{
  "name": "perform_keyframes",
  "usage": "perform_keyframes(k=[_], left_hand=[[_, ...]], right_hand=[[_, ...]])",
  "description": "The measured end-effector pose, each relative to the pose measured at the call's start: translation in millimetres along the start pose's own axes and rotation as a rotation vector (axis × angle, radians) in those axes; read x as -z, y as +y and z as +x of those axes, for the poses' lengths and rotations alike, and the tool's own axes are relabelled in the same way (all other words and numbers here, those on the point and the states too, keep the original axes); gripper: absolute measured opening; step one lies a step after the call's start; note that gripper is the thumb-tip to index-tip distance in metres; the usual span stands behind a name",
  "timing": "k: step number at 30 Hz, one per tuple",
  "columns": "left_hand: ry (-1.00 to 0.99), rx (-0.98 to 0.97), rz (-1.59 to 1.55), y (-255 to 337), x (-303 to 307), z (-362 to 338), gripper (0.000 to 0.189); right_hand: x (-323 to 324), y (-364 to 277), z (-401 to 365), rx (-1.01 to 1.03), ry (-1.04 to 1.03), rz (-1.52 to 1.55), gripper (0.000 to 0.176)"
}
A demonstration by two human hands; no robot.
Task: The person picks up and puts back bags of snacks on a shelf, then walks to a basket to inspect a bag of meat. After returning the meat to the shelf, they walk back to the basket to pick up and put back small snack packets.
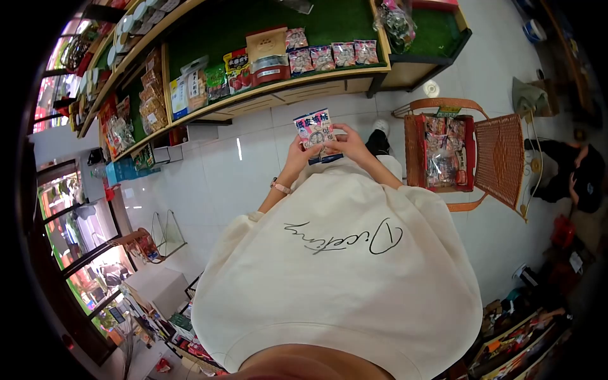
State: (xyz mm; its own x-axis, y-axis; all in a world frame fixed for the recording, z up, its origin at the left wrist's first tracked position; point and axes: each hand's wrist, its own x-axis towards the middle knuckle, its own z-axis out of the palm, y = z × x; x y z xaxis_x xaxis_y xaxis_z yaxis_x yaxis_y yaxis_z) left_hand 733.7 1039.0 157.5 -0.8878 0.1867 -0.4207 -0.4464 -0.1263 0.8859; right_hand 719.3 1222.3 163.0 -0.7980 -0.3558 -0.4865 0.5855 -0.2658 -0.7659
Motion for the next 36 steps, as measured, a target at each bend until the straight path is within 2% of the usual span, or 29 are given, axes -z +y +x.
perform_keyframes(k=[5,9,17,19,22,25,28,32,35,36], left_hand=[[0.026,-0.036,-0.003,5.7,21.9,8.2,0.045],[0.041,-0.062,-0.038,10.3,31.7,23.0,0.045],[-0.007,0.021,0.045,21.7,61.8,81.1,0.039],[-0.005,0.020,0.136,23.4,67.8,105.6,0.037],[-0.027,0.045,0.093,32.8,76.6,146.4,0.035],[0.020,0.067,0.234,32.6,90.0,194.8,0.034],[-0.013,0.025,0.170,63.4,86.9,238.0,0.029],[-0.063,0.034,0.254,70.0,97.3,314.4,0.024],[-0.084,0.076,0.495,61.9,102.5,376.7,0.024],[-0.100,-0.035,0.408,51.7,103.3,397.2,0.024]], right_hand=[[-13.2,3.5,27.2,-0.018,-0.037,-0.019,0.052],[-20.2,-2.0,48.6,-0.031,0.025,-0.032,0.050],[-17.3,-19.5,111.7,-0.045,0.092,-0.050,0.051],[-12.6,-29.1,135.8,-0.038,0.114,-0.048,0.052],[-6.6,-47.8,174.8,-0.040,0.150,-0.062,0.052],[4.7,-59.3,222.6,-0.020,0.166,-0.113,0.052],[20.1,-73.4,264.8,0.025,0.189,-0.073,0.051],[38.3,-96.6,315.4,0.065,0.317,0.007,0.051],[60.8,-102.2,360.1,0.134,0.423,-0.129,0.055],[70.2,-112.4,370.6,-0.003,0.381,-0.174,0.061]])
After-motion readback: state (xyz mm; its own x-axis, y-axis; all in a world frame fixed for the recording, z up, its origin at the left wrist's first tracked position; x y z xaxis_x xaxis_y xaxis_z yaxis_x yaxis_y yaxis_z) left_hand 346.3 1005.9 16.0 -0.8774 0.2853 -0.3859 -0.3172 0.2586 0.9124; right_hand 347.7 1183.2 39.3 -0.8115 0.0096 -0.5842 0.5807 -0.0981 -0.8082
